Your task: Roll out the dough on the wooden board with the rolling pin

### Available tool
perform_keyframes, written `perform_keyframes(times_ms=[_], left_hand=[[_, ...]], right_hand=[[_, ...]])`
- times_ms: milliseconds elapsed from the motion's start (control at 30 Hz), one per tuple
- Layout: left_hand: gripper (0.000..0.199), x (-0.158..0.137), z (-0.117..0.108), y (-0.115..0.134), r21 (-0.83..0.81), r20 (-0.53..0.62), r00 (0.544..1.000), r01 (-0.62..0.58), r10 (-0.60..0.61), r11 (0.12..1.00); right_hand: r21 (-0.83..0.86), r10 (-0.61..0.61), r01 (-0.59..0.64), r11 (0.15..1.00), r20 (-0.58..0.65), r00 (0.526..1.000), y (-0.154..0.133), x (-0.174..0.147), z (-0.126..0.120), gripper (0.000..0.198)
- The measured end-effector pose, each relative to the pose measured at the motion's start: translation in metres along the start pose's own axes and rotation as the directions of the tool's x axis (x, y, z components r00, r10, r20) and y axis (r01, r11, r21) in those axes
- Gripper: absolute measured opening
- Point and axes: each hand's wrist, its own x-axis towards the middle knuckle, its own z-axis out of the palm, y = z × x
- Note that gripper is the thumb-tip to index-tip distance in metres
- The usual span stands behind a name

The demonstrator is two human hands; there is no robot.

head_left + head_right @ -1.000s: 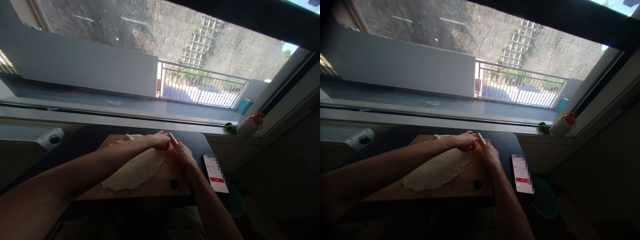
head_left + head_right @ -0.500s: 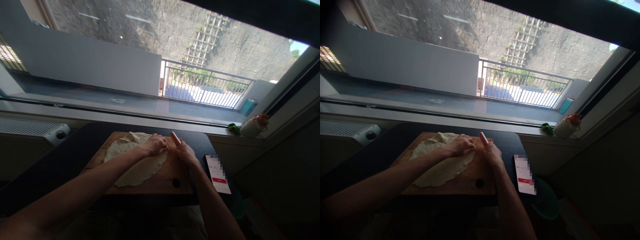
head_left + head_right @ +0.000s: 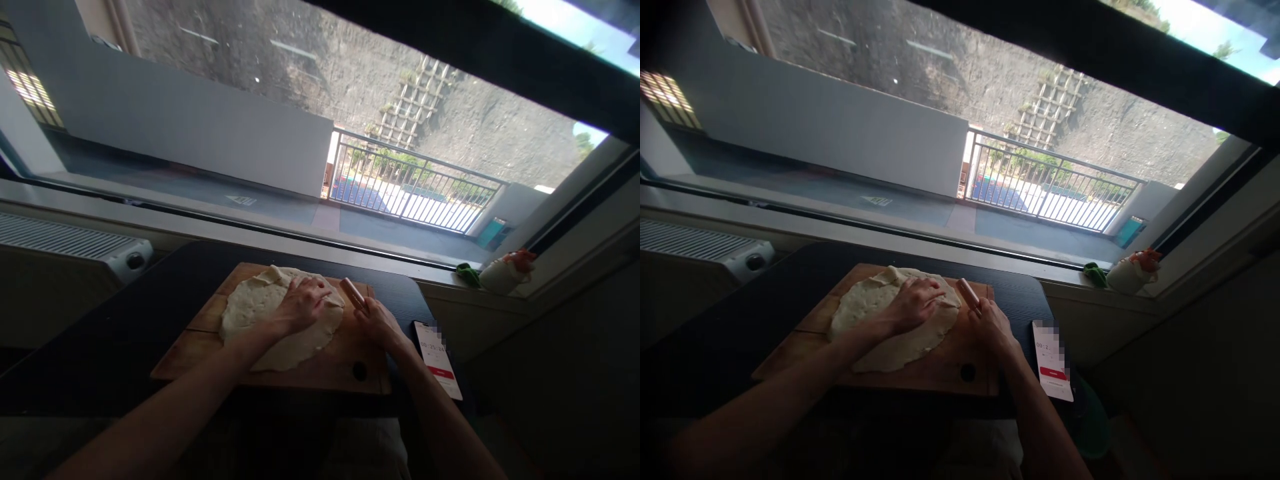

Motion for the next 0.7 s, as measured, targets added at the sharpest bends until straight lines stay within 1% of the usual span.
perform_keyframes(times_ms=[67,133,167,200,267,300,333,400,467,500,600,633,667,700], left_hand=[[0.033,-0.016,-0.007,-0.019,-0.003,-0.104,0.984,0.146,-0.146,0.989],[0.031,-0.036,-0.011,-0.038,0.019,-0.159,0.952,0.269,-0.262,0.963],[0.03,-0.046,-0.012,-0.047,0.034,-0.173,0.938,0.312,-0.302,0.949],[0.029,-0.056,-0.012,-0.054,0.05,-0.178,0.93,0.335,-0.322,0.941],[0.029,-0.073,-0.011,-0.063,0.074,-0.181,0.929,0.339,-0.322,0.938],[0.03,-0.08,-0.01,-0.065,0.08,-0.184,0.933,0.328,-0.31,0.941],[0.031,-0.086,-0.008,-0.066,0.083,-0.189,0.936,0.317,-0.297,0.945],[0.033,-0.092,-0.005,-0.065,0.085,-0.197,0.938,0.306,-0.285,0.948],[0.033,-0.094,-0.004,-0.063,0.081,-0.197,0.937,0.309,-0.289,0.947],[0.033,-0.094,-0.003,-0.062,0.078,-0.195,0.936,0.312,-0.293,0.947],[0.033,-0.093,-0.002,-0.062,0.072,-0.194,0.936,0.314,-0.295,0.947],[0.034,-0.093,-0.002,-0.062,0.072,-0.195,0.936,0.313,-0.295,0.947],[0.034,-0.093,-0.001,-0.062,0.071,-0.197,0.935,0.314,-0.295,0.947],[0.034,-0.092,-0.001,-0.063,0.07,-0.202,0.933,0.317,-0.298,0.946]], right_hand=[[-0.071,-0.035,0.036,0.997,0.004,0.999,-0.005,0.001,-0.003,0.032],[-0.127,-0.07,0.07,0.989,0.004,0.998,-0.013,0.009,-0.004,0.035],[-0.146,-0.056,0.054,0.988,-0.011,0.998,-0.019,0.014,-0.002,0.038],[-0.156,-0.017,0.011,0.988,-0.034,0.999,-0.025,0.019,0.001,0.041],[-0.16,0.088,-0.098,0.982,-0.071,0.994,-0.038,0.024,0.014,0.049],[-0.163,0.117,-0.129,0.978,-0.081,0.99,-0.044,0.023,0.022,0.052],[-0.172,0.116,-0.129,0.977,-0.084,0.99,-0.048,0.021,0.03,0.055],[-0.207,0.044,-0.061,0.976,-0.088,0.995,-0.053,0.018,0.041,0.058],[-0.238,0.007,-0.027,0.971,-0.084,0.996,-0.052,0.019,0.043,0.059],[-0.246,0.027,-0.043,0.968,-0.069,0.997,-0.05,0.022,0.04,0.057],[-0.256,0.166,-0.164,0.953,-0.012,0.986,-0.05,0.031,0.031,0.055],[-0.264,0.181,-0.178,0.948,-0.013,0.983,-0.052,0.03,0.031,0.056],[-0.278,0.158,-0.158,0.947,-0.024,0.987,-0.056,0.026,0.034,0.058],[-0.297,0.098,-0.105,0.949,-0.038,0.994,-0.06,0.02,0.039,0.06]])
